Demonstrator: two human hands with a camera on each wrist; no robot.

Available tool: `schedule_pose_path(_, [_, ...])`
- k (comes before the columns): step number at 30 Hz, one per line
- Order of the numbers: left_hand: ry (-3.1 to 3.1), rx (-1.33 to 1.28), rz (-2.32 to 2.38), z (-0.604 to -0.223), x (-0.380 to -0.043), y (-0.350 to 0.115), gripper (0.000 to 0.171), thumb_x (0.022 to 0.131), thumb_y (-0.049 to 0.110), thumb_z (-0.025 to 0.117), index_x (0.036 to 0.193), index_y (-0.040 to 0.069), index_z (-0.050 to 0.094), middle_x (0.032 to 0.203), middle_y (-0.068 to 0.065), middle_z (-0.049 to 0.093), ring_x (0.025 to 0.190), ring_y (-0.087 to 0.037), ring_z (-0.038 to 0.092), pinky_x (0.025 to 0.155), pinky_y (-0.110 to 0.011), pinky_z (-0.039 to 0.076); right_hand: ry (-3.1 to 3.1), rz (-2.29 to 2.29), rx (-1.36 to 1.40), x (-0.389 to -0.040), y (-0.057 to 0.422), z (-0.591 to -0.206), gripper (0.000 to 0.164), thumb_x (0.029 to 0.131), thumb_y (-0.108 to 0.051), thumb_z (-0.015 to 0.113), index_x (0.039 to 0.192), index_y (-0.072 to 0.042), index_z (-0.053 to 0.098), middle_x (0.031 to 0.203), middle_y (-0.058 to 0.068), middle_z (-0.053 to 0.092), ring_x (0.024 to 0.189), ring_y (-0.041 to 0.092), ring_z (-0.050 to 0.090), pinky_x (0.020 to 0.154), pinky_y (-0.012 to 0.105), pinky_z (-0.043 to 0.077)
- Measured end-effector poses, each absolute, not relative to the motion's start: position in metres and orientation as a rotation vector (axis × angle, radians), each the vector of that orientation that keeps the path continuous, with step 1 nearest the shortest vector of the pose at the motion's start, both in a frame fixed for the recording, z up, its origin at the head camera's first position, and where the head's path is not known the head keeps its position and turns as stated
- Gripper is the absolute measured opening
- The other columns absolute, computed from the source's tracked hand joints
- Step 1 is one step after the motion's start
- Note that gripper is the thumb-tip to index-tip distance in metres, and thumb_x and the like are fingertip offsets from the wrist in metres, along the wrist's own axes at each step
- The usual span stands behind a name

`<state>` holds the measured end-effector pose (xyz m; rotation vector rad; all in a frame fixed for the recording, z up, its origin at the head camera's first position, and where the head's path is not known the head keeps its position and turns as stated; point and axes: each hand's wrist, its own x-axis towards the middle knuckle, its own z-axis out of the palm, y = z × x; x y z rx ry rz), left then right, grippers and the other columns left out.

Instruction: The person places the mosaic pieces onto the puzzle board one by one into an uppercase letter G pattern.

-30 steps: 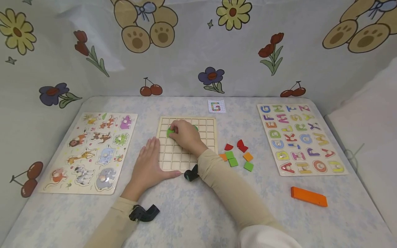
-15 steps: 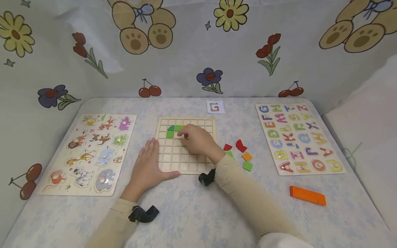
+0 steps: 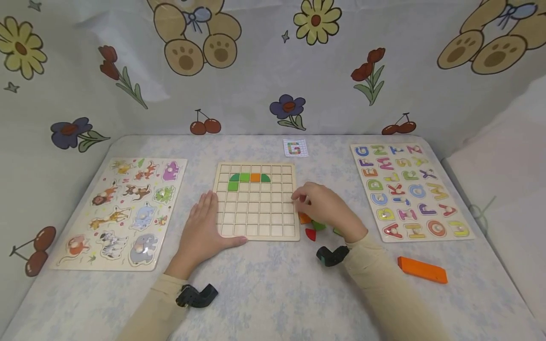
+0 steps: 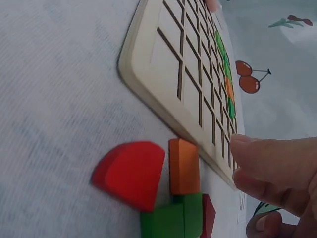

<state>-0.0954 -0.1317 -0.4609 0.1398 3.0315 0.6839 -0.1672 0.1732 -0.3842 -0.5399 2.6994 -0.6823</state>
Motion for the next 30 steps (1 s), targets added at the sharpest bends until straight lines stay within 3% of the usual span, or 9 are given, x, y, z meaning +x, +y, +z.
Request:
schedule_pose_path(6, [3.040, 0.150, 0.678, -0.459, -0.095, -0.132, 0.148, 0.057, 0.095, 0.058, 0.159, 0.003, 0.005, 0.168, -0.015, 0.003, 0.156, -0.028, 0.000, 0.127, -0.049, 0.007, 2.648, -0.584, -0.552, -0.160, 0.190, -0.392, 0.025, 0.085, -0.019, 0.078, 0.110, -0.014, 0.074, 0.105, 0.001, 0.067, 0.097, 0.018, 0.062, 0.088, 0.040, 0.054])
schedule_pose_path(11, [3.037, 0.141, 0.681, -0.459, -0.095, -0.132, 0.148, 0.057, 0.095, 0.058, 0.159, 0.003, 0.005, 0.168, -0.014, 0.003, 0.156, -0.028, -0.001, 0.127, -0.049, 0.007, 2.646, -0.610, -0.572, -0.157, 0.194, -0.398, 0.026, 0.082, -0.019, 0.082, 0.107, -0.016, 0.074, 0.105, -0.001, 0.066, 0.098, 0.018, 0.060, 0.091, 0.042, 0.052])
schedule_pose_path(16, [3.034, 0.134, 0.680, -0.461, -0.095, -0.131, 0.148, 0.056, 0.096, 0.057, 0.159, 0.004, 0.004, 0.168, -0.014, 0.002, 0.156, -0.027, -0.002, 0.127, -0.048, 0.006, 2.657, -0.664, -0.574, -0.155, 0.196, -0.401, 0.021, 0.080, -0.018, 0.083, 0.097, -0.016, 0.070, 0.099, -0.001, 0.065, 0.092, 0.018, 0.057, 0.086, 0.037, 0.050])
schedule_pose_path(24, [3.038, 0.140, 0.680, -0.462, -0.095, -0.131, 0.149, 0.056, 0.099, 0.054, 0.160, 0.004, 0.005, 0.168, -0.013, 0.002, 0.156, -0.027, -0.001, 0.127, -0.048, 0.007, 2.625, -0.859, -0.549, -0.160, 0.202, -0.404, 0.014, 0.087, -0.016, 0.076, 0.093, -0.016, 0.064, 0.087, -0.002, 0.062, 0.070, 0.018, 0.050, 0.061, 0.026, 0.043])
schedule_pose_path(30, [3.036, 0.126, 0.692, -0.462, -0.095, -0.131, 0.149, 0.055, 0.097, 0.056, 0.160, 0.004, 0.005, 0.168, -0.013, 0.002, 0.156, -0.027, -0.001, 0.127, -0.048, 0.007, 2.641, -1.064, -0.528, -0.171, 0.184, -0.407, 0.013, 0.091, -0.017, 0.073, 0.097, -0.014, 0.063, 0.094, 0.003, 0.063, 0.074, 0.021, 0.049, 0.061, 0.026, 0.042])
